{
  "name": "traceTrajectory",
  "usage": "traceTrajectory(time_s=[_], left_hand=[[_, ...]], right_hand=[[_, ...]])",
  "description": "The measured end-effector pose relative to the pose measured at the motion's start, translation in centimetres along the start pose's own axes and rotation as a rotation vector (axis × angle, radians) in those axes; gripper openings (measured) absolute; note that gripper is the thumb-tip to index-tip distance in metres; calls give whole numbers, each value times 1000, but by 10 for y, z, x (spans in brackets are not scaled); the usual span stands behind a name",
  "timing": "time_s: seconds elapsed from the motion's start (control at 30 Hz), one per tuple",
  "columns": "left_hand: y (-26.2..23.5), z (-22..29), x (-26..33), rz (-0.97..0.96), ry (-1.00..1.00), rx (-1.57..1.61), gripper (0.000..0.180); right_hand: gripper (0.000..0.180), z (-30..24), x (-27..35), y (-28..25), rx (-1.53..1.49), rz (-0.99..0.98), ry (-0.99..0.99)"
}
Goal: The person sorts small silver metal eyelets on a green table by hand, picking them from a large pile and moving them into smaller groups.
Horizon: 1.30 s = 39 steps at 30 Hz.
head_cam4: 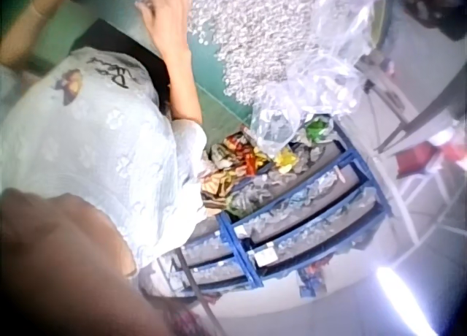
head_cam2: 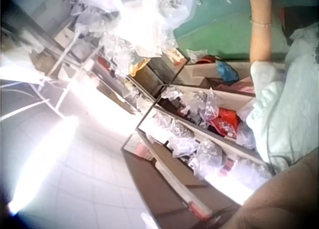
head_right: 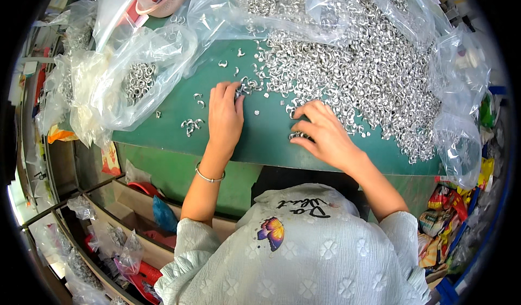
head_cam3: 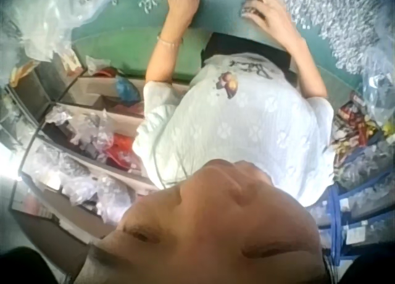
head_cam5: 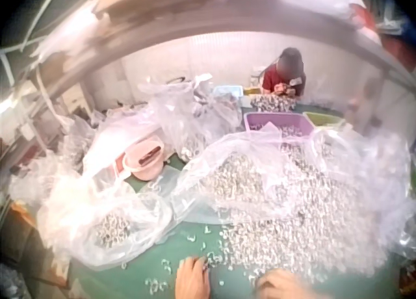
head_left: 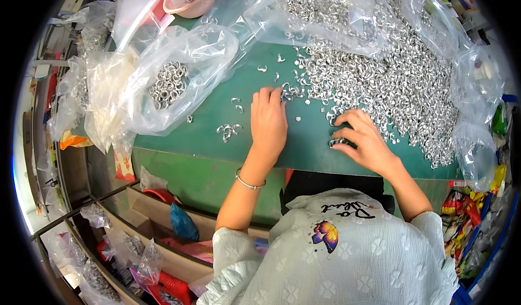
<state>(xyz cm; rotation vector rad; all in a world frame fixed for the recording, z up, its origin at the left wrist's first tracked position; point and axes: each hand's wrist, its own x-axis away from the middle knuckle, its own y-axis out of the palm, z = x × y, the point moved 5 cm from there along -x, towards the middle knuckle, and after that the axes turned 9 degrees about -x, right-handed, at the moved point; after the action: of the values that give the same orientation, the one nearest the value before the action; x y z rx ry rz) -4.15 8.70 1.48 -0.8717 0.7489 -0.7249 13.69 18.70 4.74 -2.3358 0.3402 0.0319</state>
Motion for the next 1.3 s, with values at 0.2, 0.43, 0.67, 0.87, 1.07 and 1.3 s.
traceTrajectory(time_s=[0.2, 0.43, 0.67, 0.87, 1.07, 1.3], left_hand=[[-10, -9, 28, 157, -141, 113, 37], [-24, -15, 45, 208, -273, -148, 37], [-30, -34, 46, 185, -251, -183, 21], [-36, -33, 53, 234, -280, -111, 27], [-37, -38, 60, 204, -349, -221, 22], [-30, -17, 41, 171, -186, -142, 28]], right_hand=[[37, 7, -65, -1, 79, 170, -11], [48, -3, -95, 64, 126, -69, -136], [42, 12, -90, 33, 83, -119, -109], [37, 24, -89, 27, 175, 64, -103], [41, -14, -89, 69, 203, -78, -215], [39, -1, -76, 44, 295, -73, -108]])
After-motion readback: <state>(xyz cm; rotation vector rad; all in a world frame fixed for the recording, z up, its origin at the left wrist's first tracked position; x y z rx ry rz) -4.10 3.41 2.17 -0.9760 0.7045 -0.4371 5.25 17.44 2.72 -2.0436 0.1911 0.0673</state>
